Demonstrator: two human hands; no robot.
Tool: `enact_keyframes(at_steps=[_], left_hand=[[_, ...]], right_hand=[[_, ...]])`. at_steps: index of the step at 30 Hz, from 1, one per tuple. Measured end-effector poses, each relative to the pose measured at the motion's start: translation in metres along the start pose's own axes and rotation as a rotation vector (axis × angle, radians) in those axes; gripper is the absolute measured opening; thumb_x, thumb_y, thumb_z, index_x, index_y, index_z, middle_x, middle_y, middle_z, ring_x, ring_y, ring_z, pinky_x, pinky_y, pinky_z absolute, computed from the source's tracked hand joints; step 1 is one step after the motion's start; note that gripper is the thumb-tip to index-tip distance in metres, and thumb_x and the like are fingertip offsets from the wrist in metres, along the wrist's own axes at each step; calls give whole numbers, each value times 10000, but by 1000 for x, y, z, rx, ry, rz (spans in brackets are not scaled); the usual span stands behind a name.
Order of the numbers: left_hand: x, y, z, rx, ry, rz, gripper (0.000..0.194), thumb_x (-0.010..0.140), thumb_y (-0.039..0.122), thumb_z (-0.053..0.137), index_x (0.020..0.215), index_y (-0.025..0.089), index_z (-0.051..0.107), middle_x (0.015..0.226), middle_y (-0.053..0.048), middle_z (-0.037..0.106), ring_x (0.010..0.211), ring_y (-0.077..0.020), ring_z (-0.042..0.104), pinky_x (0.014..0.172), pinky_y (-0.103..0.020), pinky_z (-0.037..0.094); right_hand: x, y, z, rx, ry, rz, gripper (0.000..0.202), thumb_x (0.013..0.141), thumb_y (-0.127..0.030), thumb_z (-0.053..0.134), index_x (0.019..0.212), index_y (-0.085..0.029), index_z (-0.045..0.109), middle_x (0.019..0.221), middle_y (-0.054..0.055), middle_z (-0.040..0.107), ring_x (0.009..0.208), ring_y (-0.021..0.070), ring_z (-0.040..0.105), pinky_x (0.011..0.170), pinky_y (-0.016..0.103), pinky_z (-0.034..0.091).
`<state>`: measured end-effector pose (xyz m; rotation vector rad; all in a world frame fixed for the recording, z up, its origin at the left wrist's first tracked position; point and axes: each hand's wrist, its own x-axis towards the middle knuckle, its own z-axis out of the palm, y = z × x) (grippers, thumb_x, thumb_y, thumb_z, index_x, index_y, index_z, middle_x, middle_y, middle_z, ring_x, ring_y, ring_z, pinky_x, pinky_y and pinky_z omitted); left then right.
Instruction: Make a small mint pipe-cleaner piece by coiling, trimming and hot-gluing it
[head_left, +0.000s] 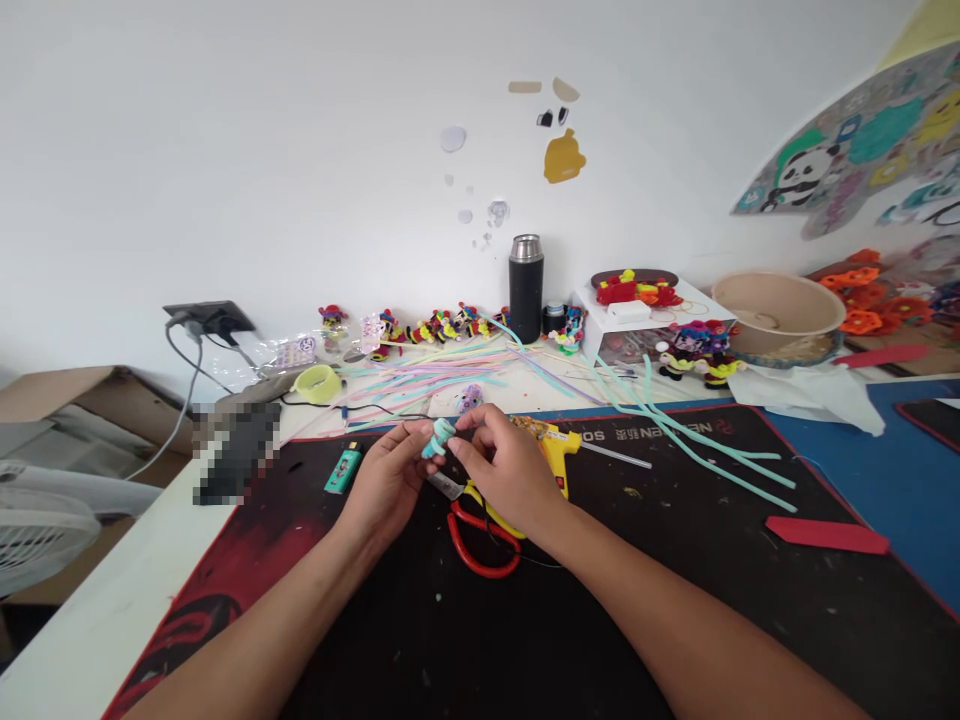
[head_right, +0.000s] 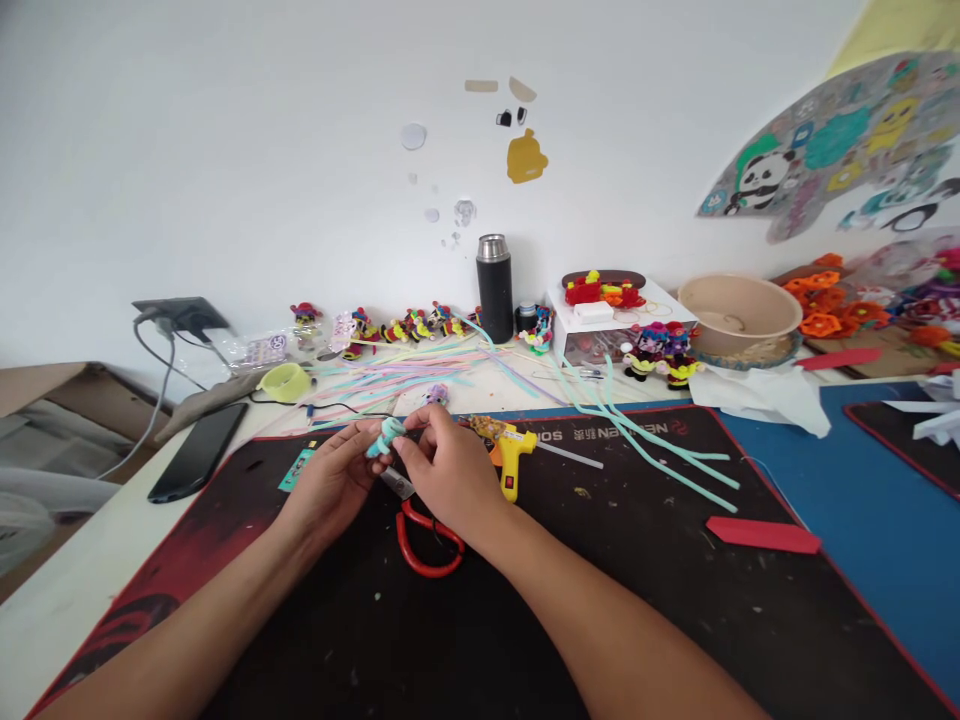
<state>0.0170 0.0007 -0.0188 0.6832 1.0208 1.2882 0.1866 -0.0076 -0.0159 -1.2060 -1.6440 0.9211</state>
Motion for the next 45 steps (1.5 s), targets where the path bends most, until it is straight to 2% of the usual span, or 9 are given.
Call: enact_keyframes(at_steps=[9, 21, 27, 33, 40, 45], left_hand=[[-2, -2, 2, 15, -16, -20, 395, 567, 316, 1020, 804, 126, 766, 714, 5, 684, 563, -99, 632, 514, -185, 522], [-3, -4, 4, 31, 21, 27, 407, 550, 326, 1030, 787, 127, 766, 757, 13, 678, 578, -88, 632, 501, -173, 530], [-5, -6, 7, 42, 32, 41, 430, 531, 352, 1033, 774, 122, 763, 771, 5, 677, 610, -89, 622, 502, -172, 527], [-7, -10, 8, 101, 33, 145, 406, 594, 386, 1006, 793, 148, 745, 789, 5, 689, 649, -111, 644, 559, -204, 567], [-4, -10, 2, 299, -18, 302, 342, 744, 418, 920, 877, 170, 725, 827, -2, 723, 680, -128, 674, 637, -244, 598], [-7, -9, 4, 457, -16, 398, 340, 771, 444, 889, 882, 179, 708, 766, -2, 722, 684, -151, 683, 635, -259, 588]], right_hand=[[0, 2, 1, -5, -23, 16, 67, 952, -230, 653, 983, -233, 593, 610, -76, 570, 577, 150, 553, 605, 276, 346], [1, 7, 4, -1, -47, 10, 73, 941, -215, 646, 970, -230, 581, 604, -71, 602, 565, 149, 568, 606, 267, 351], [0, 3, 5, -10, -42, 34, 68, 939, -206, 635, 926, -229, 572, 564, -76, 577, 509, 142, 520, 595, 268, 351], [0, 5, 6, 24, -31, 40, 71, 941, -201, 621, 911, -231, 563, 559, -72, 584, 493, 138, 519, 562, 259, 343], [0, 8, 8, 107, -22, 33, 35, 963, -225, 616, 950, -230, 583, 623, -50, 646, 562, 152, 621, 575, 249, 390], [0, 7, 7, 166, -23, 81, 63, 965, -232, 622, 934, -235, 568, 593, -66, 619, 537, 151, 625, 551, 240, 399]])
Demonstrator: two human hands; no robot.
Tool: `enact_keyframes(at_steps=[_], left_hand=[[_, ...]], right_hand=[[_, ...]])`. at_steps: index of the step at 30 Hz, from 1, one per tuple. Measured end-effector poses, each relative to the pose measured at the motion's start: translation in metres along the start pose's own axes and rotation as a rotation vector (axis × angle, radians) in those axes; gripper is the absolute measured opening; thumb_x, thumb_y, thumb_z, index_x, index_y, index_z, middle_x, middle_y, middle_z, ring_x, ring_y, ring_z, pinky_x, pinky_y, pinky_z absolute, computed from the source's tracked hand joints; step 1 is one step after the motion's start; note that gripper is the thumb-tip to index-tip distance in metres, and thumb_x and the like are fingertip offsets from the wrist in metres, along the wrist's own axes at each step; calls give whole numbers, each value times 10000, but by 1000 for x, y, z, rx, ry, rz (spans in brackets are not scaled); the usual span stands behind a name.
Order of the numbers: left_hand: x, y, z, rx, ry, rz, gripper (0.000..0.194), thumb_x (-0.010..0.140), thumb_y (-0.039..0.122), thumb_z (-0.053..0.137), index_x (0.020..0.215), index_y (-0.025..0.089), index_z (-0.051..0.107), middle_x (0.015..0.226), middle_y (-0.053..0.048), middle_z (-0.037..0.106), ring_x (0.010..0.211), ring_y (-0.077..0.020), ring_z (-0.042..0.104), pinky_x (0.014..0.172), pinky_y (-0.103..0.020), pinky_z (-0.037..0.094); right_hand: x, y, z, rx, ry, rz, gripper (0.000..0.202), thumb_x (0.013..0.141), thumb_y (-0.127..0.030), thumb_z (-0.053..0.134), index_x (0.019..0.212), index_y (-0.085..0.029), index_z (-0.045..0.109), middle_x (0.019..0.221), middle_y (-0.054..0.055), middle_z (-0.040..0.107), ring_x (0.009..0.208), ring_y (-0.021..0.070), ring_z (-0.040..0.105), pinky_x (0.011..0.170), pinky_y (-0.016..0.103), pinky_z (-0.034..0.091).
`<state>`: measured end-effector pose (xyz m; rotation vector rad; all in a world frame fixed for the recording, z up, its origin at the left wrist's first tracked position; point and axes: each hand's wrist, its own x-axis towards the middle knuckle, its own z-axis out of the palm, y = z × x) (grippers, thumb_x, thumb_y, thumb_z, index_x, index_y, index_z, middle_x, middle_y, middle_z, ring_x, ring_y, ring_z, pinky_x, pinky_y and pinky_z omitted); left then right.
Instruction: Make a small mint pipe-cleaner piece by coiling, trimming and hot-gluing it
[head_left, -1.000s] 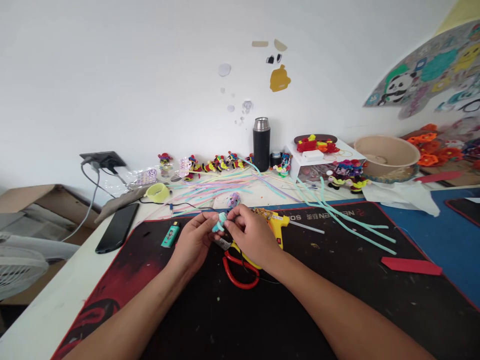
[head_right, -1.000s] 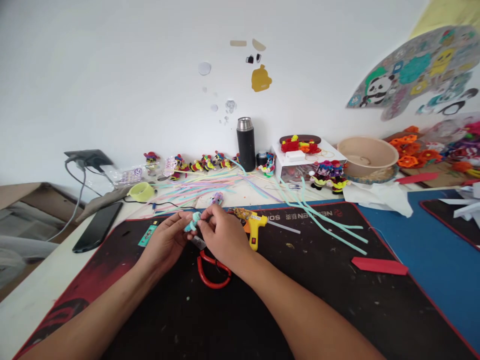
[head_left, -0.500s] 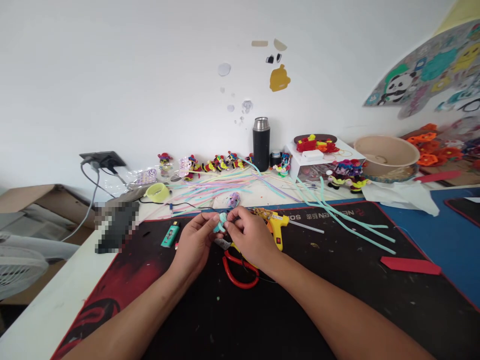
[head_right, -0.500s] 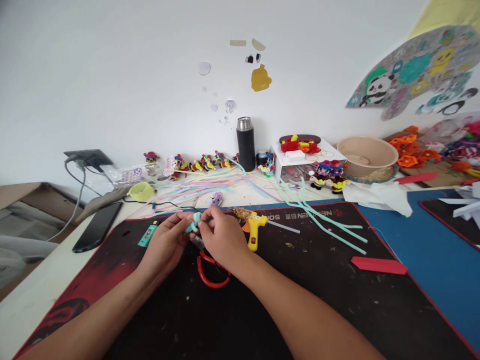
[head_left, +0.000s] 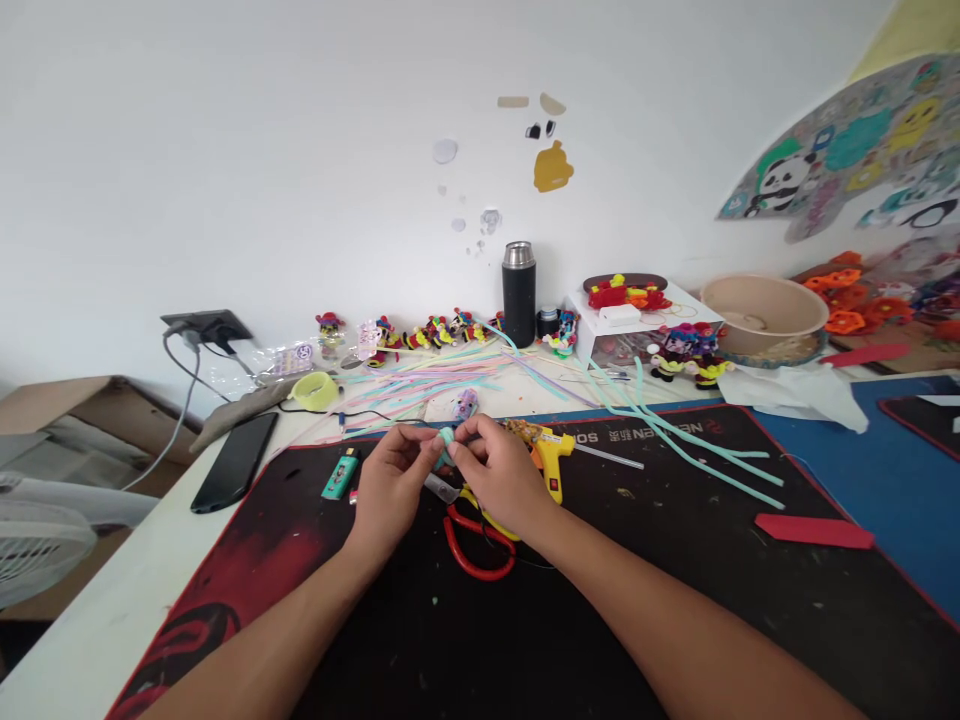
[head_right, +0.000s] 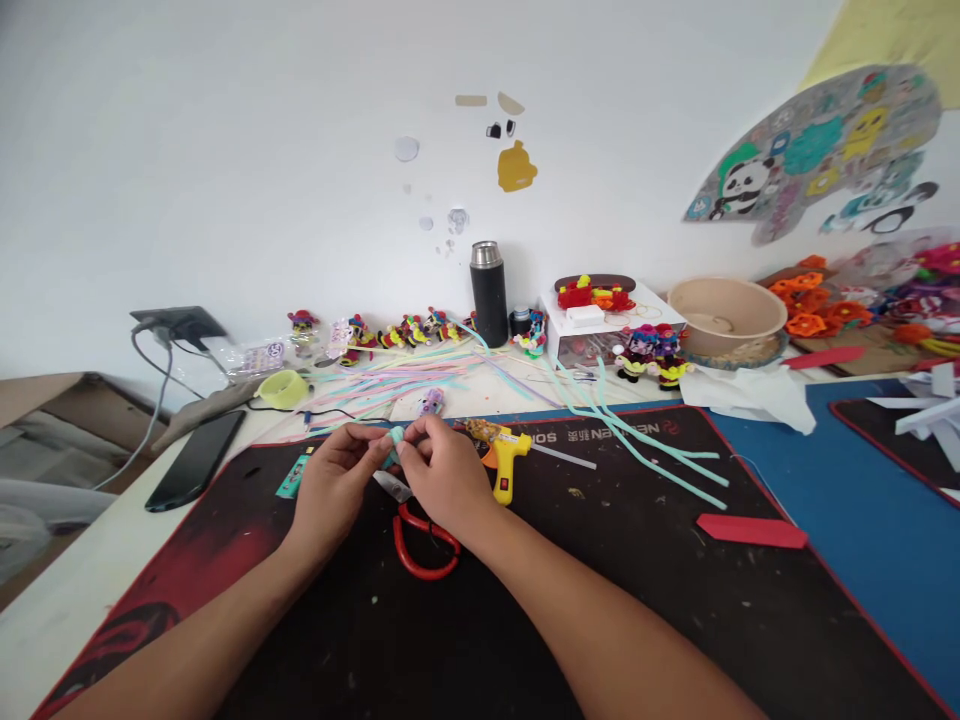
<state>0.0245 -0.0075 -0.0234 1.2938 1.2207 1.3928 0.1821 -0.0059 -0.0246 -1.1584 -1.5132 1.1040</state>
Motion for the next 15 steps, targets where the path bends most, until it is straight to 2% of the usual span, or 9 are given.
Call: enact_keyframes(at_steps=[5, 10, 15], left_hand=[[-1, -4, 0, 81, -7, 39, 338, 793, 464, 858, 908, 188, 699, 739, 3, 713, 664, -161, 676, 639, -278, 580], [0, -8, -2, 170, -51, 50, 278, 825, 439, 819, 912, 200, 707, 775, -18, 742, 701, -192, 703, 656, -294, 571], [0, -12, -6, 272, -93, 78, 187, 859, 378, 788, 936, 216, 734, 809, -34, 752, 710, -209, 710, 671, -298, 544]], right_hand=[[2, 1, 0, 23, 3, 40, 65, 959, -220, 618, 925, -233, 563, 584, -72, 616, 519, 145, 607, 549, 236, 402], [2, 5, -1, -88, 12, 4, 59, 936, -188, 617, 918, -225, 574, 590, -61, 624, 543, 148, 589, 568, 245, 381], [1, 5, -3, -187, 12, -52, 84, 920, -164, 606, 893, -230, 562, 544, -83, 557, 508, 140, 506, 580, 260, 343]])
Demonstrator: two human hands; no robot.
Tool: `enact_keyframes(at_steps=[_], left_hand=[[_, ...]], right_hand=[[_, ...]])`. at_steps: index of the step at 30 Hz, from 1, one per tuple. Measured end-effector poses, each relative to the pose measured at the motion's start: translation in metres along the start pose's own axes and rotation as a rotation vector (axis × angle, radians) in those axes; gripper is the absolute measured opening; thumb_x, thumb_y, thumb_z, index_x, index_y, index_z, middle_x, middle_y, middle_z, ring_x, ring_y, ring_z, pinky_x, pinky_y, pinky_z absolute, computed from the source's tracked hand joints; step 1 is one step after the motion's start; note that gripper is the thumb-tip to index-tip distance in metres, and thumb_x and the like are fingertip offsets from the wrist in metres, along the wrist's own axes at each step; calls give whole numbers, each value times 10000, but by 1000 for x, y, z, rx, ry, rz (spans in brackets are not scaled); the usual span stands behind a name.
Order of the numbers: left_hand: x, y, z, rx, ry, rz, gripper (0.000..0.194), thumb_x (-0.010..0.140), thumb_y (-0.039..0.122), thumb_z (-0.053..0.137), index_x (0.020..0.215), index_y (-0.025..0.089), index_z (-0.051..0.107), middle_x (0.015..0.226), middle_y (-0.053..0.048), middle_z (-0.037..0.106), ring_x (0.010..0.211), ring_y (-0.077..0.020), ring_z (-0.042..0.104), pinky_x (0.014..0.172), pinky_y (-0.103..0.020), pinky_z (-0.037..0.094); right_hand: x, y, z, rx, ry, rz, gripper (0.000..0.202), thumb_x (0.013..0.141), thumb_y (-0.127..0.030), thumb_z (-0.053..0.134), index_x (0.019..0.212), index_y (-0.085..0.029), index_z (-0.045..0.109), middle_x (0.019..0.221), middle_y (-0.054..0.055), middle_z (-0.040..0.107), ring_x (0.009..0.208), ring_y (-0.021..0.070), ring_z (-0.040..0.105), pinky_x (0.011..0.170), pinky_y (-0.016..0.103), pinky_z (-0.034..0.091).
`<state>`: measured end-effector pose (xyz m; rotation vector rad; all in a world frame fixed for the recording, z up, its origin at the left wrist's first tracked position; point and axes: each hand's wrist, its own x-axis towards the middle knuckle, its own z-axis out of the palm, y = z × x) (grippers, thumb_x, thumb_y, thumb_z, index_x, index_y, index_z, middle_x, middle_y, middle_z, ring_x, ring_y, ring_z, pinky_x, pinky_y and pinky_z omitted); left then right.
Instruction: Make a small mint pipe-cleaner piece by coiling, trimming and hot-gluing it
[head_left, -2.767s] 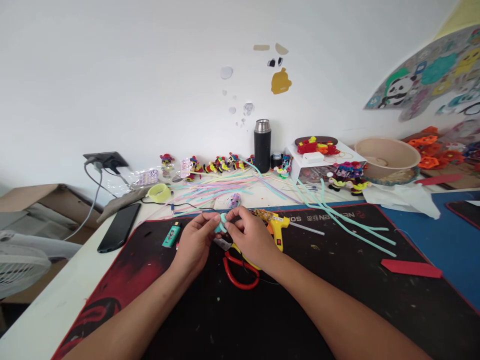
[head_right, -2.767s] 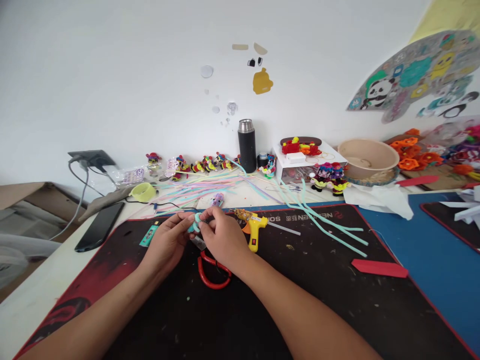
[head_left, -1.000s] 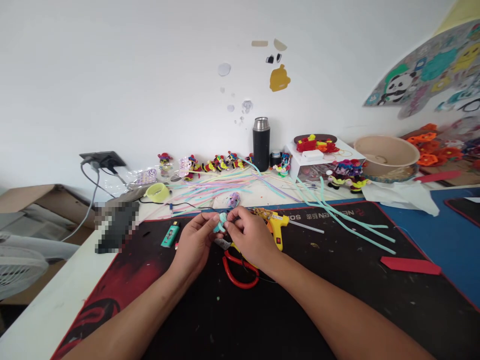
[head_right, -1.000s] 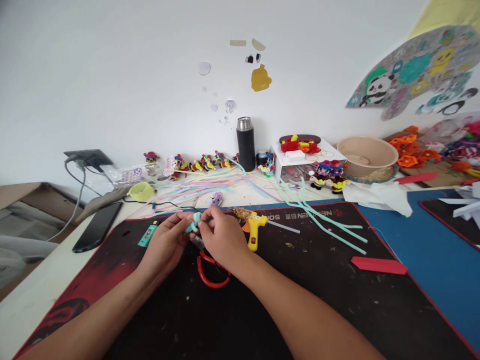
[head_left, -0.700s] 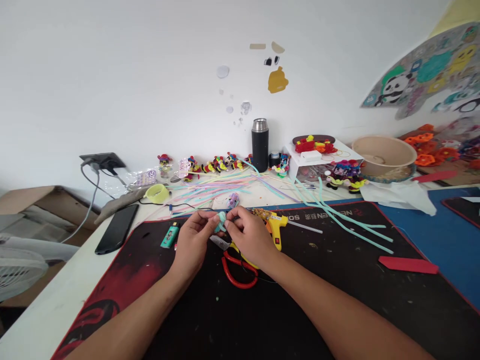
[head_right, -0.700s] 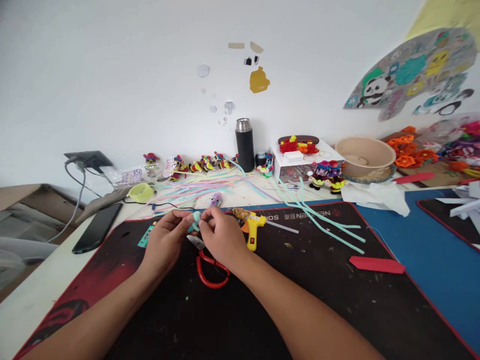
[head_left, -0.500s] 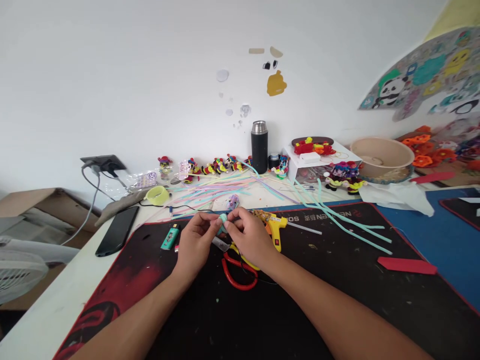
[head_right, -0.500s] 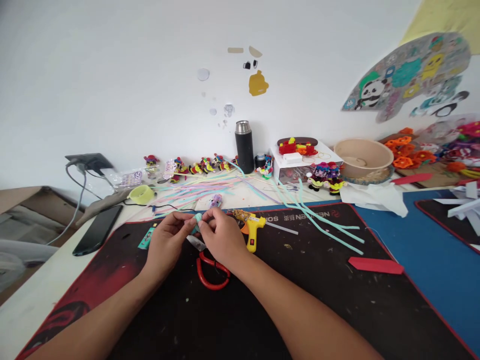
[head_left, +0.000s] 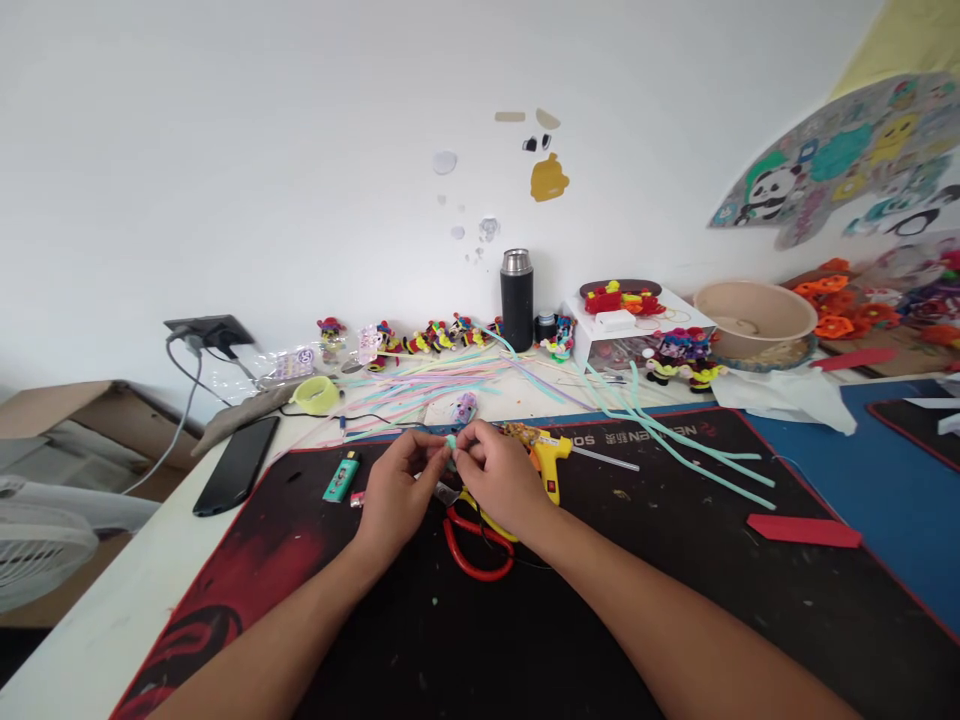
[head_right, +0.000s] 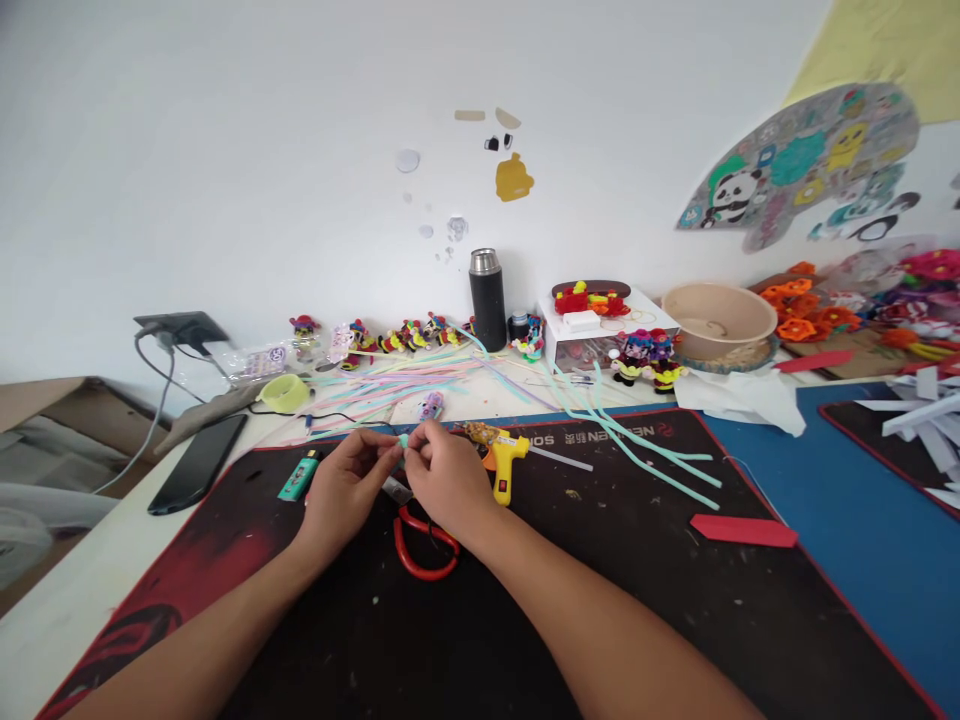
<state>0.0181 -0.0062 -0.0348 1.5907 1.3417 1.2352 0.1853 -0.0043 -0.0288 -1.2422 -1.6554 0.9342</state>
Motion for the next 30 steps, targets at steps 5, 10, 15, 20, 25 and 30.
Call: enact_keyframes(at_steps=[5, 10, 15, 20, 25, 30], left_hand=[[3, 5, -4, 130, -33, 112, 234, 892, 290, 735, 1117, 258, 791, 962, -52, 775, 788, -214, 671, 722, -294, 503], [6, 4, -5, 141, -98, 148, 181, 901, 296, 720, 1041, 281, 834, 943, -59, 771, 851, -234, 674, 781, -303, 500], [6, -4, -4, 31, -60, -8, 254, 887, 395, 757, 1061, 220, 820, 829, -42, 754, 735, -206, 661, 691, -284, 504], [7, 0, -2, -214, -5, -147, 365, 806, 476, 843, 1029, 191, 802, 873, -47, 772, 714, -193, 698, 693, -297, 578], [6, 3, 0, -426, 39, -216, 369, 748, 443, 900, 988, 182, 797, 996, -56, 769, 752, -166, 701, 702, -288, 622], [5, 6, -1, -463, 50, -214, 351, 739, 413, 912, 971, 176, 798, 967, -48, 767, 698, -143, 689, 677, -270, 613]], right_hand=[[1, 0, -1, -47, -3, -7, 105, 908, -148, 615, 884, -233, 558, 546, -85, 547, 511, 140, 493, 589, 266, 319], [1, 1, -1, -100, -17, -13, 129, 906, -127, 620, 866, -231, 555, 524, -91, 513, 500, 139, 462, 589, 272, 296], [0, 0, -1, -67, -4, -20, 75, 940, -163, 617, 910, -224, 586, 568, -69, 588, 531, 145, 540, 596, 266, 335], [0, -2, 1, 129, -33, 30, 54, 972, -205, 596, 1014, -227, 621, 620, -54, 643, 555, 149, 621, 582, 246, 407], [1, -2, 3, 384, -71, 132, 78, 987, -298, 584, 1022, -239, 621, 597, -81, 585, 360, 97, 452, 411, 224, 350], [4, -4, 1, 574, -70, 189, 169, 964, -392, 628, 968, -228, 587, 521, -103, 503, 329, 88, 403, 346, 209, 334]])
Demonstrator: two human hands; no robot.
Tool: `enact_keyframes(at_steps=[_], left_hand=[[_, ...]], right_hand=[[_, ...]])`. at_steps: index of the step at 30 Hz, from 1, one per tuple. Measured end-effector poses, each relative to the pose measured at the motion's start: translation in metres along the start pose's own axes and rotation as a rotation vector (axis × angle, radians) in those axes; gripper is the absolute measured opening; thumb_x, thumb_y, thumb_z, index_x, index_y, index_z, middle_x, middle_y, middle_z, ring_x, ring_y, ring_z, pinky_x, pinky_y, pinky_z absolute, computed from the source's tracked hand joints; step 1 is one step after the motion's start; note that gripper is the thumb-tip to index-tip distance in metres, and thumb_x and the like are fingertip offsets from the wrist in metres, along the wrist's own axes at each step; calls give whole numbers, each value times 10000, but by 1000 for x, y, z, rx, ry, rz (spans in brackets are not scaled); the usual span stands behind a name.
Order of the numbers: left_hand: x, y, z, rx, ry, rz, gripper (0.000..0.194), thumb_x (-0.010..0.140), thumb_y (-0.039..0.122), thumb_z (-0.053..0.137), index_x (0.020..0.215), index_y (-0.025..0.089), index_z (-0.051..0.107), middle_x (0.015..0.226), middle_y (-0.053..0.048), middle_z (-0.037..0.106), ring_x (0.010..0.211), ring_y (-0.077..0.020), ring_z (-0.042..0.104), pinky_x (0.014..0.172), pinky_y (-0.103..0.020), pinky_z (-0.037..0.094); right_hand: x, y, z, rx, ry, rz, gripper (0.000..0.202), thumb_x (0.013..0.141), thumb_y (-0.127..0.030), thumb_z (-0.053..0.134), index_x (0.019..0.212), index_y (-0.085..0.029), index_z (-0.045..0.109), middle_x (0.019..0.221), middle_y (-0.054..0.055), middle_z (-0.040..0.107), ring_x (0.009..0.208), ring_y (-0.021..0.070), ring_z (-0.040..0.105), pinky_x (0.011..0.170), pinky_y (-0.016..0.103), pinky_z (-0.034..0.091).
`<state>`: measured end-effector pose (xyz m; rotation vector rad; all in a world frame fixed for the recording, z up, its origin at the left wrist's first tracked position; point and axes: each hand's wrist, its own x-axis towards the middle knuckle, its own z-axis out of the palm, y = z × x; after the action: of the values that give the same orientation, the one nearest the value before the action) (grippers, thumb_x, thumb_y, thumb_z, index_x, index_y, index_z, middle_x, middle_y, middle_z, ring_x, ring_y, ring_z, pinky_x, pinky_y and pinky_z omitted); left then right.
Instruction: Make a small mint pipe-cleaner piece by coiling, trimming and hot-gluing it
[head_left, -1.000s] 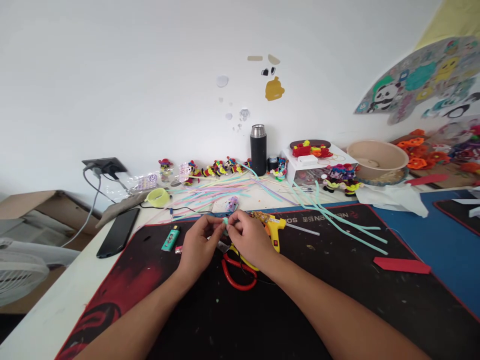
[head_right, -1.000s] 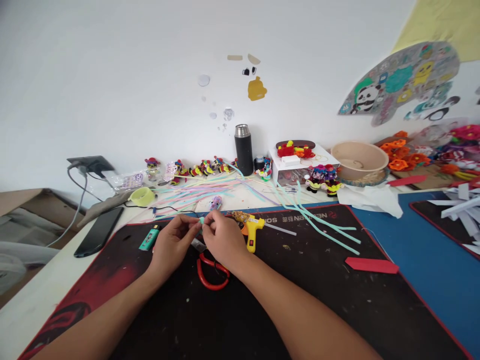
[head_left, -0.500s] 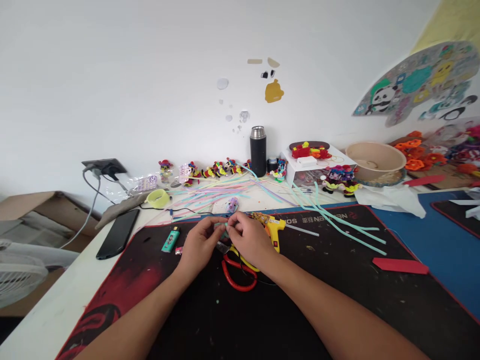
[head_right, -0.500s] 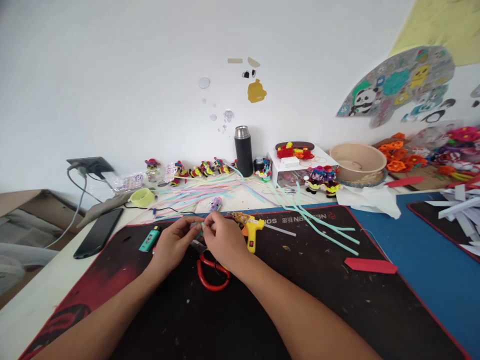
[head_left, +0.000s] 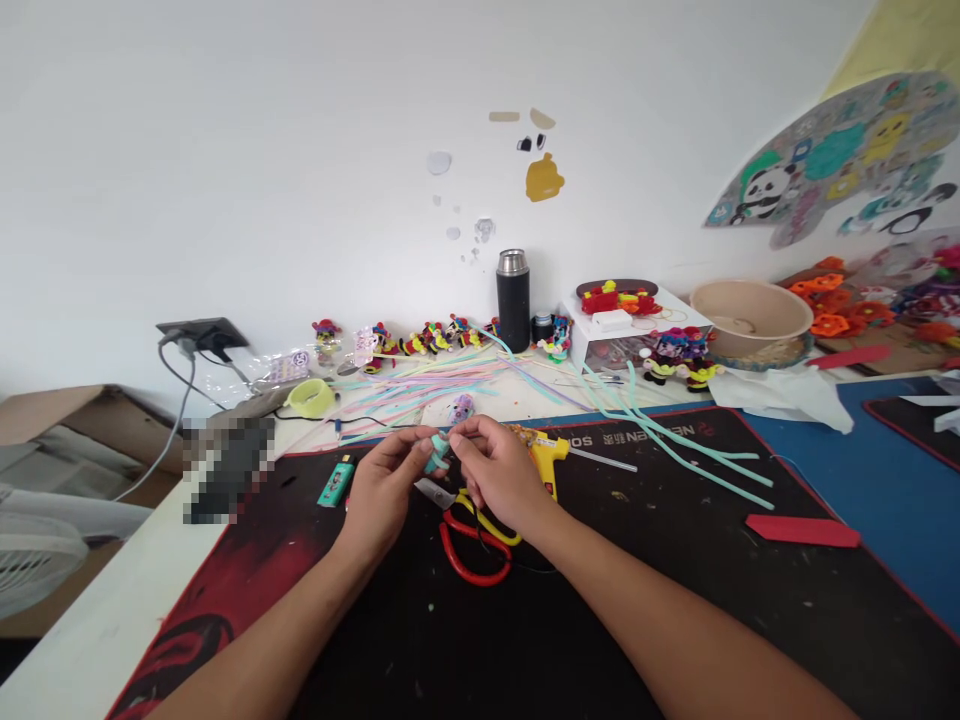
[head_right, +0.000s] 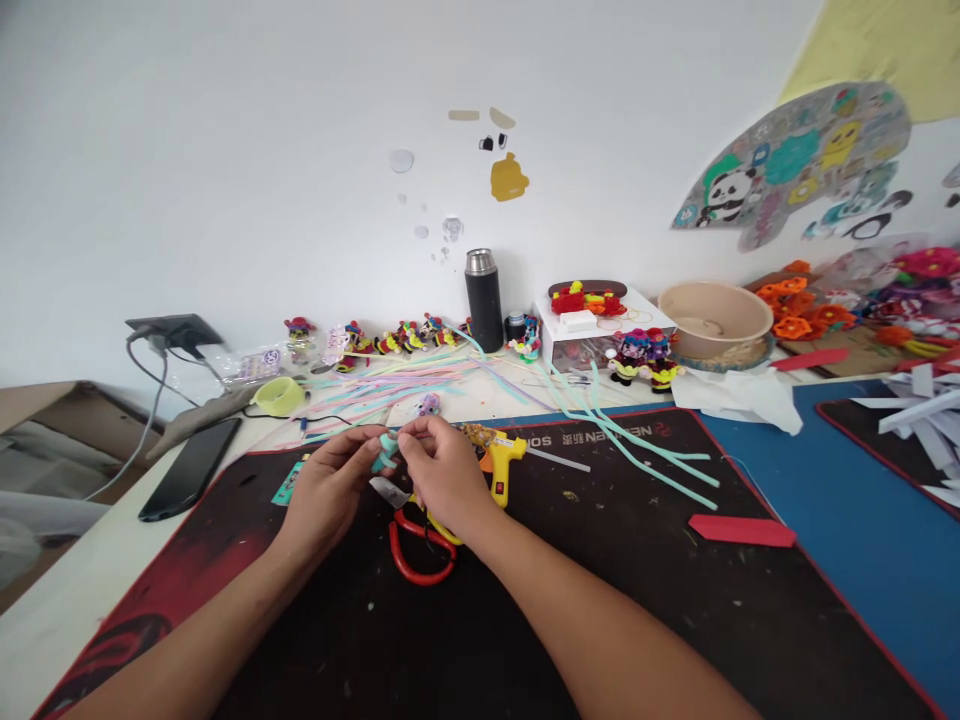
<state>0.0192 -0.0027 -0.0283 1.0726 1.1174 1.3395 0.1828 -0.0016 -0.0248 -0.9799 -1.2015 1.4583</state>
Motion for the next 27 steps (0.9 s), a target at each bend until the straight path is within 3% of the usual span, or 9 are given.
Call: enact_keyframes(at_steps=[12, 18, 23, 27], left_hand=[[-4, 1, 0, -2, -70, 13, 298, 788, 396, 887, 994, 195, 808, 897, -36, 767, 704, -157, 698, 664, -265, 597], [-7, 4, -1, 8, -40, 54, 300, 784, 407, 891, 991, 203, 814, 927, -39, 782, 711, -159, 702, 690, -280, 612], [-9, 6, -1, 48, -14, 124, 257, 806, 376, 883, 993, 211, 822, 945, -45, 773, 828, -183, 715, 718, -258, 602], [-11, 8, 3, -56, -8, 95, 266, 770, 381, 912, 960, 217, 824, 945, -42, 763, 840, -181, 707, 690, -241, 597]], right_hand=[[0, -2, 0, 27, -60, 7, 177, 963, -350, 630, 1059, -201, 623, 480, -115, 506, 327, 81, 422, 371, 199, 339], [-1, 1, 3, 176, -129, 48, 300, 959, -452, 654, 1119, -204, 596, 463, -138, 478, 310, 80, 407, 352, 191, 309], [-5, -3, 6, 316, -186, 107, 388, 906, -517, 717, 1107, -214, 582, 470, -148, 453, 307, 69, 378, 342, 179, 282], [-6, -4, 8, 358, -190, 88, 414, 881, -540, 747, 1088, -221, 584, 463, -160, 415, 308, 60, 345, 343, 177, 297]])
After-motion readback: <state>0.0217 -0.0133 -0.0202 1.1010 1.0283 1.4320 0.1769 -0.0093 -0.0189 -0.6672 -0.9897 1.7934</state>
